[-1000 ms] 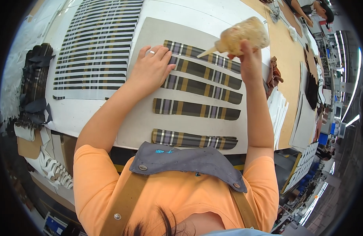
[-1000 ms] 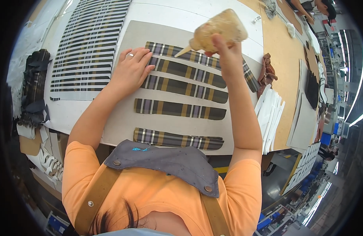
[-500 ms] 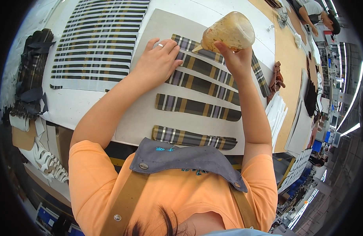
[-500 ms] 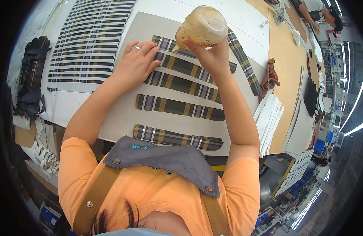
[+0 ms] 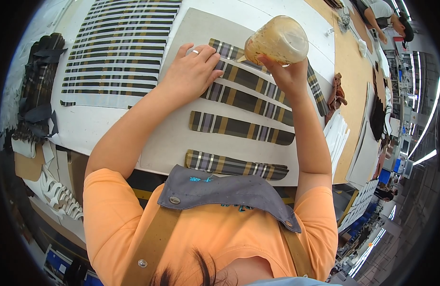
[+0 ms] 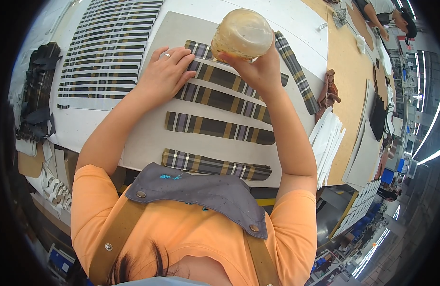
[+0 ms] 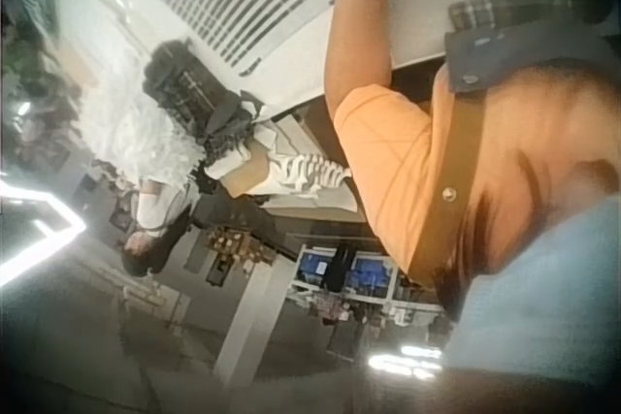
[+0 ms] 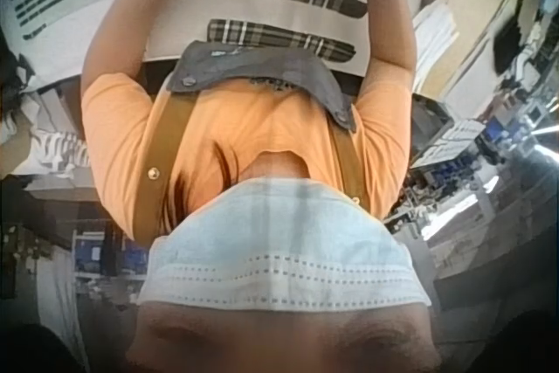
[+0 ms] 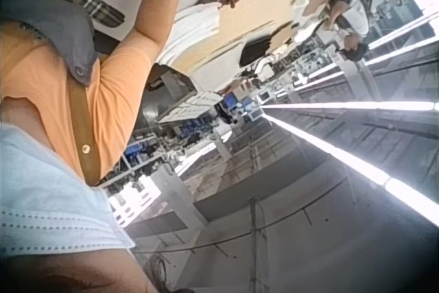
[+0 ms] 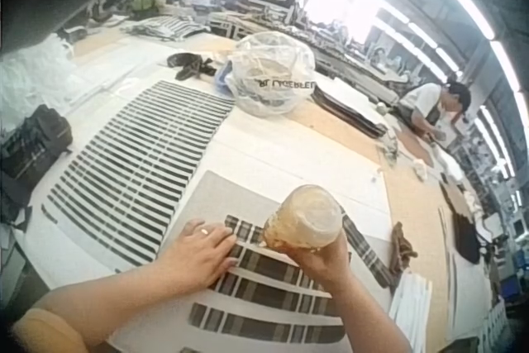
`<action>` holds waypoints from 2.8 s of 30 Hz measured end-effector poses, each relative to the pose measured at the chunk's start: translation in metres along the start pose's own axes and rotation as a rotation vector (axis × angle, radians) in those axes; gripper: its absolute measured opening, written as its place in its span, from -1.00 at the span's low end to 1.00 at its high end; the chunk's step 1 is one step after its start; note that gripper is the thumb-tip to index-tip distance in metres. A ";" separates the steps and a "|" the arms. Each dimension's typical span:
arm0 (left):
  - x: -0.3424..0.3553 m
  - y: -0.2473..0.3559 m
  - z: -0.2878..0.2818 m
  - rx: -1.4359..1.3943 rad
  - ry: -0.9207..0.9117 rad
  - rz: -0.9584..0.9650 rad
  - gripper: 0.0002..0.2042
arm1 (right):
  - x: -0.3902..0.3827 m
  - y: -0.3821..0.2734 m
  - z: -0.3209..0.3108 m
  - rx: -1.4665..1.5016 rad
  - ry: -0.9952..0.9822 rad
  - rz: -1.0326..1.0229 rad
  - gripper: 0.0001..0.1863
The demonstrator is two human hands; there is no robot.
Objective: Applying glue and attaching lining material to plaid leather straps.
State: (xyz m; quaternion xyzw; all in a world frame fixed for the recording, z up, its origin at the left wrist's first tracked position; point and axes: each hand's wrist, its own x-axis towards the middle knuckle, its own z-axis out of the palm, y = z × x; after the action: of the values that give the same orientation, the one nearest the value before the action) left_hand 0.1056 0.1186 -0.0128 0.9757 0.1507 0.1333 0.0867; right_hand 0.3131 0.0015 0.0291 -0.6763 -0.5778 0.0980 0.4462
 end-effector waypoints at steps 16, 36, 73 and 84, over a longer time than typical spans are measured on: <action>-0.001 -0.002 0.006 0.031 0.065 0.030 -0.66 | -0.028 0.007 -0.038 -0.008 0.088 0.042 -0.45; 0.000 0.002 0.003 0.019 0.088 0.043 -0.68 | -0.050 0.015 -0.069 -0.047 0.286 0.053 -0.51; 0.001 0.000 0.003 -0.019 0.058 0.032 -0.67 | -0.015 0.016 -0.032 -0.020 0.131 0.007 -0.50; 0.008 0.001 -0.002 -0.045 -0.014 -0.007 -0.67 | -0.052 0.039 -0.081 -0.149 0.271 0.031 -0.48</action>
State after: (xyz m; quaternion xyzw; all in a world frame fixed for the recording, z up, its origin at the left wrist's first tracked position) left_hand 0.1126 0.1203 -0.0085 0.9738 0.1506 0.1297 0.1103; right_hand 0.3765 -0.0808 0.0291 -0.7234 -0.5076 -0.0304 0.4670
